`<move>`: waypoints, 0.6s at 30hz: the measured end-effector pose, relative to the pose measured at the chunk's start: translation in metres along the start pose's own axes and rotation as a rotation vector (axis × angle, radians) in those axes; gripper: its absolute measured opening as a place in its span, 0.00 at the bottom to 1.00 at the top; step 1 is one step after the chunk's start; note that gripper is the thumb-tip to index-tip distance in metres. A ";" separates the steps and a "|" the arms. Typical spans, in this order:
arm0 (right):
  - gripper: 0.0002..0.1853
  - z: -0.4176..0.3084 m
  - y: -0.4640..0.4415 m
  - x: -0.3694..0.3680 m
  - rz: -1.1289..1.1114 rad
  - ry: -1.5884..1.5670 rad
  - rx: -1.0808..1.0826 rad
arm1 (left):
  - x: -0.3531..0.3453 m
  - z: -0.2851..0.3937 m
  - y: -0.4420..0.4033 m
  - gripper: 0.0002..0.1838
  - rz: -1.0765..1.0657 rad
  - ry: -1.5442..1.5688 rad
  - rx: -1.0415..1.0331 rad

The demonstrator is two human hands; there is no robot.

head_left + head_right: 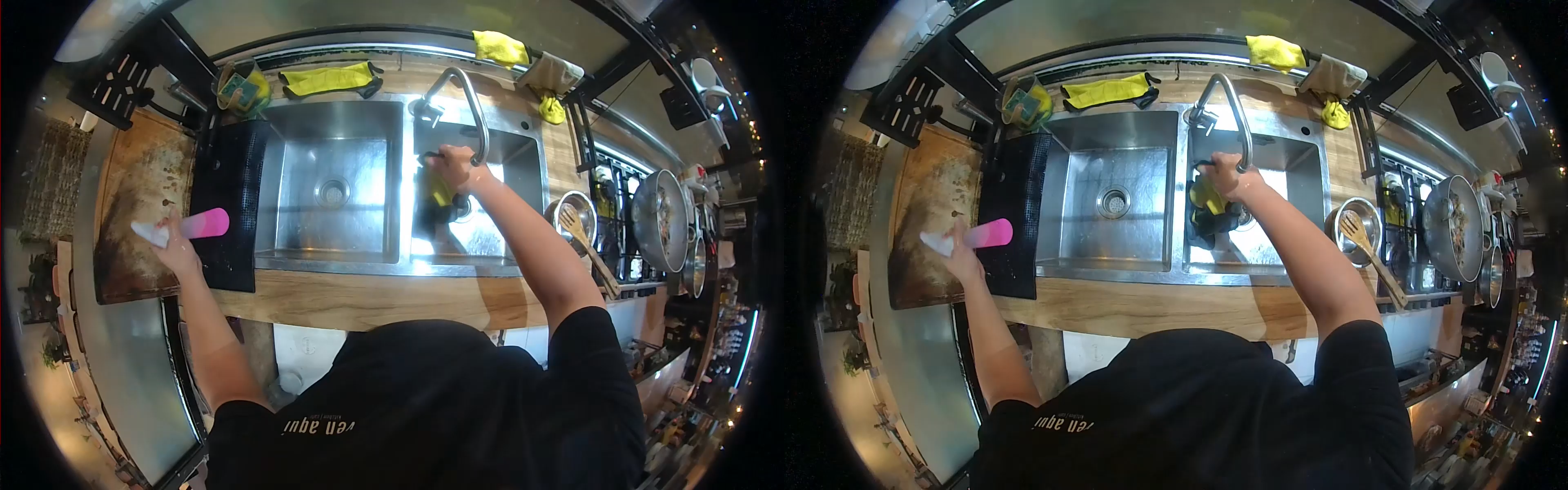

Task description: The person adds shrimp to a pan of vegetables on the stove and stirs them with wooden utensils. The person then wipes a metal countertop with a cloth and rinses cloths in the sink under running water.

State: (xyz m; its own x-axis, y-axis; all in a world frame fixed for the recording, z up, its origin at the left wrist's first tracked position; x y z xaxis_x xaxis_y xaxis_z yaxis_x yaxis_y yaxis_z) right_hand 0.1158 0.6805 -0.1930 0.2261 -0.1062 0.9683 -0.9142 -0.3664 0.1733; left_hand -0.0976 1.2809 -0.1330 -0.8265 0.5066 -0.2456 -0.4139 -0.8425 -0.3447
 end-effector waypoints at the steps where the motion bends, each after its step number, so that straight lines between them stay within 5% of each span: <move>1: 0.23 0.000 0.005 -0.002 0.011 -0.002 0.006 | 0.005 0.003 0.002 0.18 0.003 0.005 -0.012; 3: 0.20 0.006 0.013 -0.006 0.047 0.075 0.027 | 0.007 0.015 0.009 0.18 0.066 0.239 0.057; 5: 0.20 0.013 0.014 -0.023 0.275 0.313 0.423 | -0.001 0.036 0.030 0.19 0.052 0.284 -0.008; 8: 0.15 0.021 0.028 0.005 0.161 -0.033 0.058 | -0.021 0.063 0.069 0.23 -0.258 0.044 0.039; 13: 0.17 0.017 0.046 0.024 0.302 -0.320 0.035 | -0.081 0.125 0.173 0.20 -0.474 -0.005 0.041; 16: 0.22 0.024 0.045 -0.004 0.123 -0.886 -0.245 | -0.104 0.125 0.239 0.16 -0.712 -0.053 0.064; 18: 0.22 0.017 0.050 -0.005 0.061 -0.914 -0.231 | -0.116 0.128 0.278 0.16 -0.759 0.086 0.146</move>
State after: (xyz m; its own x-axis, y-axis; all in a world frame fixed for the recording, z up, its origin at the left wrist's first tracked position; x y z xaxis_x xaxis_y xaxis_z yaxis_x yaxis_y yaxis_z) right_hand 0.0747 0.6469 -0.1919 0.2626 -0.8385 0.4775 -0.9549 -0.1547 0.2536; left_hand -0.1657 0.9647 -0.0844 -0.2663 0.9619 -0.0615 -0.9056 -0.2716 -0.3257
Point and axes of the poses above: each hand's wrist, its own y-axis away from the middle knuckle, its own x-axis out of the back of the hand, z = x × y, the point moved 5 cm from there along -y, towards the middle knuckle, and after that the axes turned 11 degrees about y, right-handed, at the moved point
